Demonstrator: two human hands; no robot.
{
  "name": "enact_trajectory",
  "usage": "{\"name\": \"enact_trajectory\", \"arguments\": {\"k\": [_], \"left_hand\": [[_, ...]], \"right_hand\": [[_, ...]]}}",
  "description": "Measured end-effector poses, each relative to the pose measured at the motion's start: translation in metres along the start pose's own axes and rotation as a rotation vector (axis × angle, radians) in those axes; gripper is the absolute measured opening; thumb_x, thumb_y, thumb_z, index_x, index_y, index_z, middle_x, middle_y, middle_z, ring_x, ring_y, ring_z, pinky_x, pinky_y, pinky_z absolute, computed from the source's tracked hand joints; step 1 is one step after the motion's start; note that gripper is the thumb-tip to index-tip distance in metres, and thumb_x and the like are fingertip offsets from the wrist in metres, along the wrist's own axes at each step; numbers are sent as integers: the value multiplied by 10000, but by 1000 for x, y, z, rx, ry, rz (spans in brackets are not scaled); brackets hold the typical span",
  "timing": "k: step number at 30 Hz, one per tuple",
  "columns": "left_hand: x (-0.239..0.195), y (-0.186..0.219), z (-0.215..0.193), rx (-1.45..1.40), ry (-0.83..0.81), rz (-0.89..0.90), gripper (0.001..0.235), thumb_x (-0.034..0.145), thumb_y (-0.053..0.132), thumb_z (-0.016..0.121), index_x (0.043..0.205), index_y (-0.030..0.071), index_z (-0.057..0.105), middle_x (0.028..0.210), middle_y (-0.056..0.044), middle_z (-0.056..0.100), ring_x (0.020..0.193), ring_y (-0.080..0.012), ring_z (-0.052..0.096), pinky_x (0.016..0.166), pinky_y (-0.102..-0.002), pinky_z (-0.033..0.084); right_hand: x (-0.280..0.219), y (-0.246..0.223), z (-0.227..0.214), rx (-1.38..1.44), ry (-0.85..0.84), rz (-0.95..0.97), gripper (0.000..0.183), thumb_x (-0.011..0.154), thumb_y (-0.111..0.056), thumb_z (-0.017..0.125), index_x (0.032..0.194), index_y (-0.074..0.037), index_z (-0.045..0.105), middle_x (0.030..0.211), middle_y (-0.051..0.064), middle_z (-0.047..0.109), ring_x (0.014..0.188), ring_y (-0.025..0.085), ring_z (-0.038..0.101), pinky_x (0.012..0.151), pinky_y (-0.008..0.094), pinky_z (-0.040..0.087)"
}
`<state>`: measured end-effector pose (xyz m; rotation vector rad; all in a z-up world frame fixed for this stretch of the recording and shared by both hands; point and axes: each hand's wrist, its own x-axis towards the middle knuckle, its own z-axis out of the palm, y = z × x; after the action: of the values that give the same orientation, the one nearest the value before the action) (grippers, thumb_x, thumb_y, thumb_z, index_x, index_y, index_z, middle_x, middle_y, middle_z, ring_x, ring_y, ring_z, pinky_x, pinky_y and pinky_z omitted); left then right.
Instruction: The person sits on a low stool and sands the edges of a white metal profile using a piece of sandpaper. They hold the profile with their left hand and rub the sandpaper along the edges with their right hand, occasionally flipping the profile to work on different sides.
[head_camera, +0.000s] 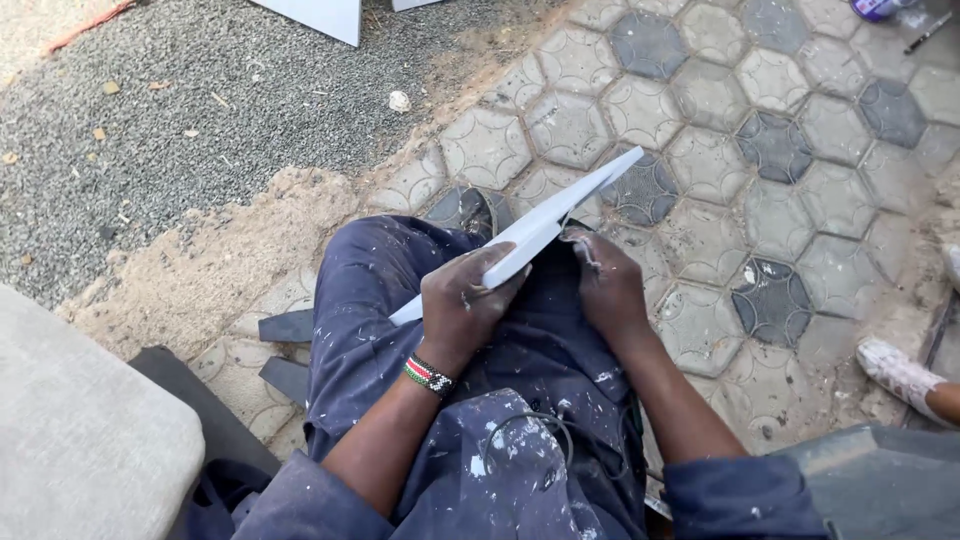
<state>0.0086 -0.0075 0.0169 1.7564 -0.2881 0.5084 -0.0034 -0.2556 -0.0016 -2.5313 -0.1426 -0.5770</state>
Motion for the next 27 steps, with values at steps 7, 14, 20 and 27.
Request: {"name": "enact_trajectory", "arguments": {"k": [7, 14, 20, 27], "left_hand": [[16, 13, -21, -89, 44, -23, 290, 878, 187, 1061, 1149, 178, 957, 1023, -112, 930, 977, -430, 891, 840, -485, 733], [40, 14, -68, -263, 62, -273, 246, 847, 62, 1055, 1069, 45, 950, 935, -205, 906, 945, -274, 876, 823, -437, 700], [67, 14, -106, -481, 172, -462, 352, 747, 62, 1095, 1034, 1, 901, 833, -136, 856, 836, -168, 784, 748, -343, 682], [66, -41, -110, -643, 143, -536, 434, 647, 56, 1108, 992, -11, 854, 799, -187, 837, 775, -309, 882, 717, -422, 726]], "right_hand": [[-11, -58, -2, -39, 128, -148, 257, 1233, -154, 647, 1380, -135, 857, 1243, 129, 882, 1233, 394, 844, 1061, 513, 688], [35, -84, -76, 117, 145, -81, 171, 1197, -167, 753, 1270, -59, 864, 1248, 205, 859, 1302, 490, 794, 1140, 581, 611], [92, -107, -115, 128, 18, -344, 157, 1088, -66, 793, 1198, -17, 893, 1673, 276, 715, 1676, 538, 534, 1406, 636, 363], [122, -65, -82, 11, 30, -432, 132, 1029, -269, 884, 956, -169, 839, 1093, 34, 803, 1239, 289, 780, 1410, 497, 357]]}}
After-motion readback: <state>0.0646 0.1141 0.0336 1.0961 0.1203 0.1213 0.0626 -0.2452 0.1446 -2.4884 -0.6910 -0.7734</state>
